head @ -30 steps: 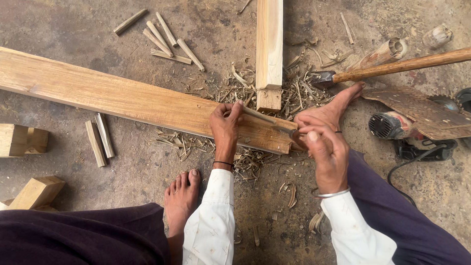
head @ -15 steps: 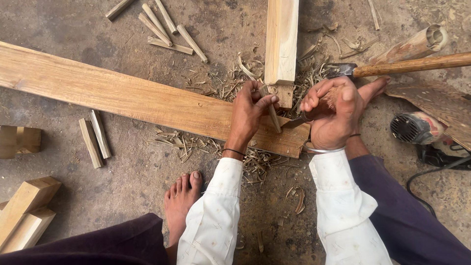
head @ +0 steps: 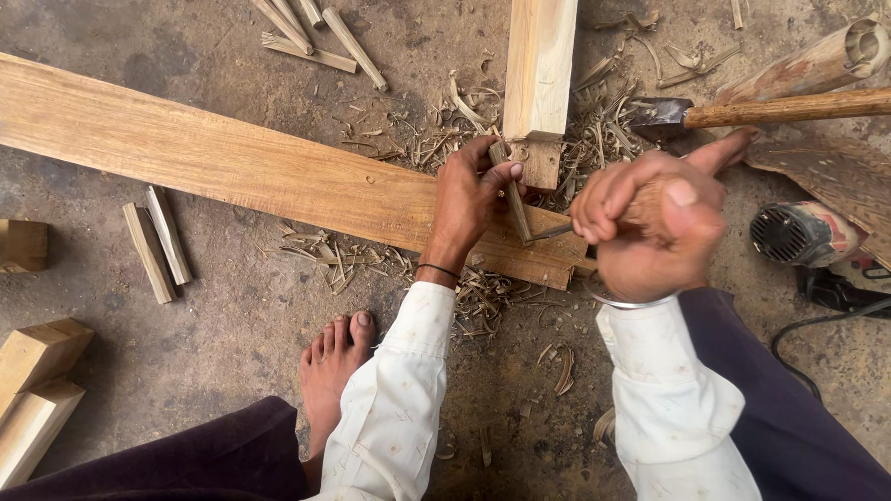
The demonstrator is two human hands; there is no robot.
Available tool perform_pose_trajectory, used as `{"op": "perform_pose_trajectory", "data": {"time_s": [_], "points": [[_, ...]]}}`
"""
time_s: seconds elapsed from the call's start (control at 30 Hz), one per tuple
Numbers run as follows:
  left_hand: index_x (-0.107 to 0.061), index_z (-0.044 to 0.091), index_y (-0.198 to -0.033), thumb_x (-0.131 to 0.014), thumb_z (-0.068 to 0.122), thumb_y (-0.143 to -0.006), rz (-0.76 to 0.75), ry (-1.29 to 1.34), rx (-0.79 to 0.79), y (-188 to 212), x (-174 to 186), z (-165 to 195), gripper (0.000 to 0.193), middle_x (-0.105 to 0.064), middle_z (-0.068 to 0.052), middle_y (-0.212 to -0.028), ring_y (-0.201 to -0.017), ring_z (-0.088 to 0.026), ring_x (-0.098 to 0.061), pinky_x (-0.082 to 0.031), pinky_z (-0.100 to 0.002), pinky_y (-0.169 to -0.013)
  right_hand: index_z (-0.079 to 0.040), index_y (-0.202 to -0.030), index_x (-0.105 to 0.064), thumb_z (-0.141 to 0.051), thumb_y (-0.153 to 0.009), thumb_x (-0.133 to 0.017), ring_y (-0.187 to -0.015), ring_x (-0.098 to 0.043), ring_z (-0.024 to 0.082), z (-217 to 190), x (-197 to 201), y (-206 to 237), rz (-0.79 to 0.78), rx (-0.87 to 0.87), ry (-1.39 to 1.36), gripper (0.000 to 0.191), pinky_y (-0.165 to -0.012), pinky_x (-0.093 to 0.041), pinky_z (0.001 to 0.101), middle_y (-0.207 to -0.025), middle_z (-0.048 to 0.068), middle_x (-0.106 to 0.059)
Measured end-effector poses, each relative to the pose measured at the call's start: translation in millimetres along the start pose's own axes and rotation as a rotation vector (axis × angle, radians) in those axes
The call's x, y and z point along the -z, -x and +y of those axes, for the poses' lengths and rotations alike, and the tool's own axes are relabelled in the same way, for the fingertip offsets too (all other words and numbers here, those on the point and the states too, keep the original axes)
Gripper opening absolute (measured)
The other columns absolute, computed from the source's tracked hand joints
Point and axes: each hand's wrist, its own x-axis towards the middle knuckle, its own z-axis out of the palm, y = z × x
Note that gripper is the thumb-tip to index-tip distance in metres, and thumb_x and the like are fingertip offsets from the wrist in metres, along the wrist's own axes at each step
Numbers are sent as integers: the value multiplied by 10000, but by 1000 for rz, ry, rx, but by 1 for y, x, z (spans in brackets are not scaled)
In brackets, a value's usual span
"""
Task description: The person sits on the floor of a workshop and uses a chisel to pare and shape the end of a wooden rail fitted into a frame joint, holding the rail steady with one hand while cutting with the other. They occasionally reposition the workpiece and clear shavings as they refine the joint.
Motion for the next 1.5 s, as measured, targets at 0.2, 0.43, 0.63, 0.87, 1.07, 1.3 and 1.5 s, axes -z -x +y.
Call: {"op": "perform_pose_trajectory", "data": {"time_s": [0.2, 0.43, 0.63, 0.87, 1.07, 1.3, 1.5], "points": [[-588, -66, -1336, -687, 45, -919, 17, 79, -51, 3, 1, 1, 444, -782, -126, -895, -709, -156, -764, -642, -301, -594, 6, -730, -469, -448, -1005, -424, -389, -415, 189, 11, -5, 10, 28, 73, -4, 533, -448, -422, 358, -530, 101, -420], [-604, -60, -1314, -685, 46, -930, 22, 71, -17, 0, 3, -7, 407, -785, -125, -894, -715, -162, -769, -639, -297, -598, 36, -739, -469, -406, -995, -437, -387, -417, 193, 17, 9, 19, 6, 77, -50, 512, -441, -437, 352, -556, 131, -440], [-602, -62, -1313, -655, 53, -944, 36, 107, 2, 6, 2, 6, 390, -770, -121, -912, -715, -176, -772, -657, -310, -601, 29, -725, -482, -402, -999, -457, -388, -417, 195, 14, -5, 17, -18, 74, -32, 511, -444, -436, 347, -547, 132, -448], [-601, -58, -1277, -564, 84, -998, 64, 187, 58, 12, 1, 24, 315, -726, -115, -830, -656, -207, -763, -673, -338, -525, -72, -808, -601, -567, -988, -412, -498, -543, 214, -53, -5, -14, -437, 111, 70, 559, -739, -562, 549, -559, 79, -580], [-590, -40, -1318, -597, 69, -980, 169, 174, 13, 25, -12, 3, 355, -729, -135, -808, -639, -192, -723, -616, -337, -527, 1, -780, -544, -634, -1017, -461, -474, -475, 186, 26, 27, 29, -59, 20, -161, 683, -531, -456, 344, -578, 105, -505], [-581, -19, -1317, -589, 97, -978, 121, 104, 44, 16, -7, 21, 358, -739, -126, -815, -616, -188, -737, -627, -335, -498, 5, -739, -524, -678, -1006, -419, -402, -451, 185, 15, 17, 20, -43, 109, -82, 740, -451, -412, 359, -522, 85, -492], [-617, -11, -1291, -584, 104, -995, 144, 75, 16, 25, -12, 16, 319, -748, -109, -823, -641, -163, -735, -643, -309, -522, -17, -759, -537, -649, -995, -368, -433, -498, 201, -12, 4, 4, -274, 94, -49, 696, -457, -467, 380, -541, 107, -537]]}}
